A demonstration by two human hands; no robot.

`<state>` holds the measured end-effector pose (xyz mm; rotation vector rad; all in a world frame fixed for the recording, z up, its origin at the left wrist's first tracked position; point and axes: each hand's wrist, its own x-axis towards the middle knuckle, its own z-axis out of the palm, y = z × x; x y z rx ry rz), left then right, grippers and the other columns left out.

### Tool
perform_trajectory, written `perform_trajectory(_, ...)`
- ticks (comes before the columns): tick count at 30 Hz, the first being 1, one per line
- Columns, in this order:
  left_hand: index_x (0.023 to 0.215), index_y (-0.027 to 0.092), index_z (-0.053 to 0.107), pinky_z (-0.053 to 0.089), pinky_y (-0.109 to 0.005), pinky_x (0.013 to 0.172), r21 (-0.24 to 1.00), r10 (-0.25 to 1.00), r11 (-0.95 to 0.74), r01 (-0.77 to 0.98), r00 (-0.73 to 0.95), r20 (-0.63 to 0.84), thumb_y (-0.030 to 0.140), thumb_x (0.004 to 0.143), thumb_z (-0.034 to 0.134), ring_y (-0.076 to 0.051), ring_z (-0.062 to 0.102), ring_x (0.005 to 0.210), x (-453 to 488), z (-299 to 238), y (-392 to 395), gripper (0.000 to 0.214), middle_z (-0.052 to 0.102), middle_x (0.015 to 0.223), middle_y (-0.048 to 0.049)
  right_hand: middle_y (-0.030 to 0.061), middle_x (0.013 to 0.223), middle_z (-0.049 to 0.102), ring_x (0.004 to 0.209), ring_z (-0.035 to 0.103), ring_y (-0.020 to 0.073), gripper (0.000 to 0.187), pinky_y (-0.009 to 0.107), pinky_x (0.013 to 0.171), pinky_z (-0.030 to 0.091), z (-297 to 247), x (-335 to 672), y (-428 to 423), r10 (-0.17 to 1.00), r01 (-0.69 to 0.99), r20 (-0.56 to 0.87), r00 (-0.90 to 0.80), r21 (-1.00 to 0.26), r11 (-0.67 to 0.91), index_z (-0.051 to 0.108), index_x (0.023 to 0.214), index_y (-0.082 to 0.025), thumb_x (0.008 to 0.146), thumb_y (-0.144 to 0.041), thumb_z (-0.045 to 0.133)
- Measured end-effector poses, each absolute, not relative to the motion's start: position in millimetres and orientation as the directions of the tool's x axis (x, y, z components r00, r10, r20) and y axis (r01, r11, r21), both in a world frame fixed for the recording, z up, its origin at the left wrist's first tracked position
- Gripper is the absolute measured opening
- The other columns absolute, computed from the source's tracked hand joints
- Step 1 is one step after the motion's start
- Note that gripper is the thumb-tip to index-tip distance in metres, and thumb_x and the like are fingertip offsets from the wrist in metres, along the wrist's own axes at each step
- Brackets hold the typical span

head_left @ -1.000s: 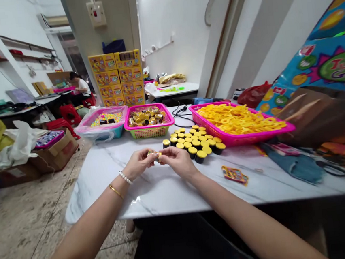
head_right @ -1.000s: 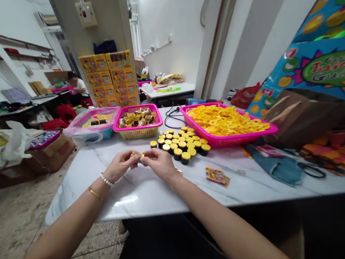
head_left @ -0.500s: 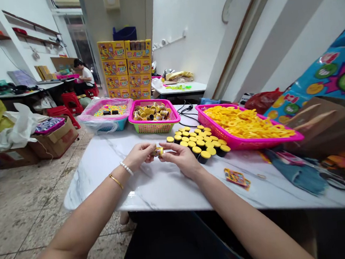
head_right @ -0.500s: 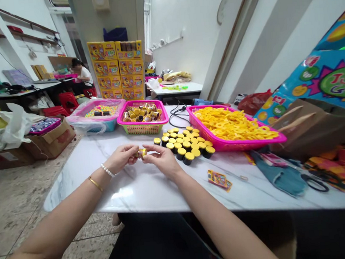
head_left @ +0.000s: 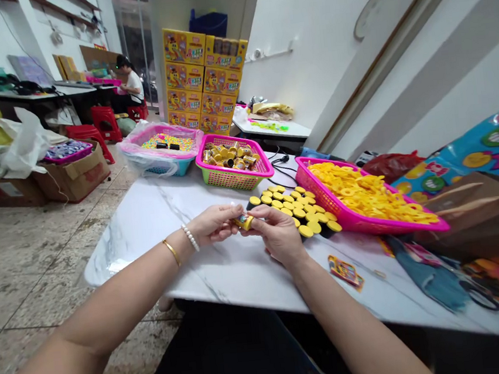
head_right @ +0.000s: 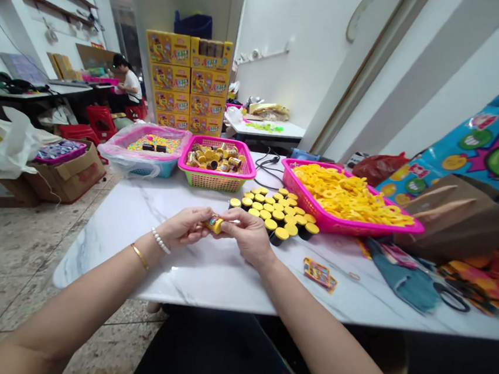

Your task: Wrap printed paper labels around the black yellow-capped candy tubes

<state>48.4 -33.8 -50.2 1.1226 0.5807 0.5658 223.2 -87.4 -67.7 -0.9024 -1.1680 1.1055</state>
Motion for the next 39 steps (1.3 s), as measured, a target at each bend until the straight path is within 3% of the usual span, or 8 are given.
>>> perform_trajectory(12,0.071,0.012,0.059,0.012,-0.016,0.028,0.892,0.667,0.444,-0.087,0.697,-0.264,0.058,0.081,0.064,-0.001,0.027,0.028,48.7,-50.5,-35.8,0.048,0.051,0.046,0.0048,-0.0004,0.095,0.06,0.061,0.07,0.0137,0.013,0.035,0.057,0.066,-67.9,213.8,-93.7,0.912,-0.045,0.402,0.081,-0.913,0.406,0.075,0.079,-0.023,0.07,-0.028,0.083)
perform_trajectory(16,0.069,0.011,0.058,0.01,-0.017,0.028,0.877,0.667,0.474,-0.079,0.683,-0.299,0.056,0.084,0.062,-0.001,0.028,0.028,49.7,-54.9,-32.9,0.047,0.05,0.046,0.0041,-0.0006,0.1,0.063,0.061,0.07,0.0131,0.02,0.035,0.06,0.065,-66.7,213.2,-96.6,0.946,-0.046,0.323,-0.008,-0.946,0.322,0.071,0.084,-0.023,0.069,-0.029,0.083)
perform_trajectory(19,0.078,0.011,0.059,0.014,-0.015,0.029,0.85,0.681,0.507,-0.146,0.672,-0.291,0.053,0.089,0.058,-0.002,0.033,0.03,49.9,-52.8,-29.9,0.043,0.055,0.05,0.0016,-0.0005,0.086,0.068,0.062,0.07,0.0159,0.029,0.034,0.061,0.063,-50.3,219.0,-85.5,0.974,0.046,0.209,-0.088,-0.976,0.214,0.067,0.088,-0.022,0.066,-0.03,0.084)
perform_trajectory(22,0.091,0.012,0.057,0.019,-0.014,0.032,0.825,0.741,0.516,-0.232,0.604,-0.294,0.047,0.093,0.054,-0.003,0.037,0.033,48.0,-47.3,-28.3,0.035,0.061,0.055,-0.0013,-0.0002,0.071,0.068,0.055,0.068,0.0161,0.03,0.033,0.058,0.061,-17.6,226.2,-48.9,0.978,0.201,0.203,0.05,-0.961,0.189,0.067,0.085,-0.018,0.066,-0.035,0.082)
perform_trajectory(26,0.088,0.012,0.055,0.019,-0.014,0.033,0.854,0.796,0.48,-0.202,0.508,-0.328,0.035,0.092,0.061,-0.003,0.041,0.035,44.5,-42.1,-27.0,0.024,0.059,0.055,-0.0009,0.0032,0.101,0.069,0.062,0.069,0.0137,0.039,0.034,0.063,0.062,24.0,231.6,12.9,0.896,0.33,0.395,0.204,-0.889,0.317,0.068,0.101,-0.02,0.064,-0.028,0.077)
perform_trajectory(30,0.079,0.012,0.054,0.017,-0.015,0.034,0.885,0.834,0.437,-0.162,0.44,-0.332,0.026,0.092,0.06,-0.002,0.039,0.034,43.7,-39.6,-26.8,0.02,0.057,0.054,0.0008,0.0036,0.088,0.073,0.055,0.065,0.014,0.025,0.029,0.053,0.054,28.9,233.3,8.6,0.868,0.653,0.472,0.155,-0.708,0.268,0.073,0.095,-0.019,0.074,-0.03,0.069)
perform_trajectory(35,0.076,0.011,0.059,0.018,-0.016,0.034,0.926,0.823,0.37,-0.071,0.487,-0.292,0.024,0.093,0.058,-0.002,0.038,0.033,49.8,-40.6,-33.6,0.021,0.055,0.053,0.002,0.0018,0.073,0.073,0.063,0.064,0.0162,0.012,0.03,0.066,0.049,-12.7,257.8,-82.9,0.926,0.913,0.369,-0.08,-0.346,0.217,0.077,0.076,-0.024,0.078,-0.03,0.067)
perform_trajectory(39,0.07,0.012,0.058,0.02,-0.017,0.034,0.943,0.792,0.333,0.001,0.542,-0.28,0.019,0.089,0.063,-0.002,0.038,0.034,56.2,-44.8,-39.5,0.021,0.056,0.053,0.0015,0.003,0.081,0.072,0.066,0.062,0.0165,0.011,0.031,0.063,0.046,-54.8,287.9,-132.0,0.975,0.918,0.221,0.038,-0.393,0.054,0.076,0.076,-0.023,0.076,-0.032,0.069)
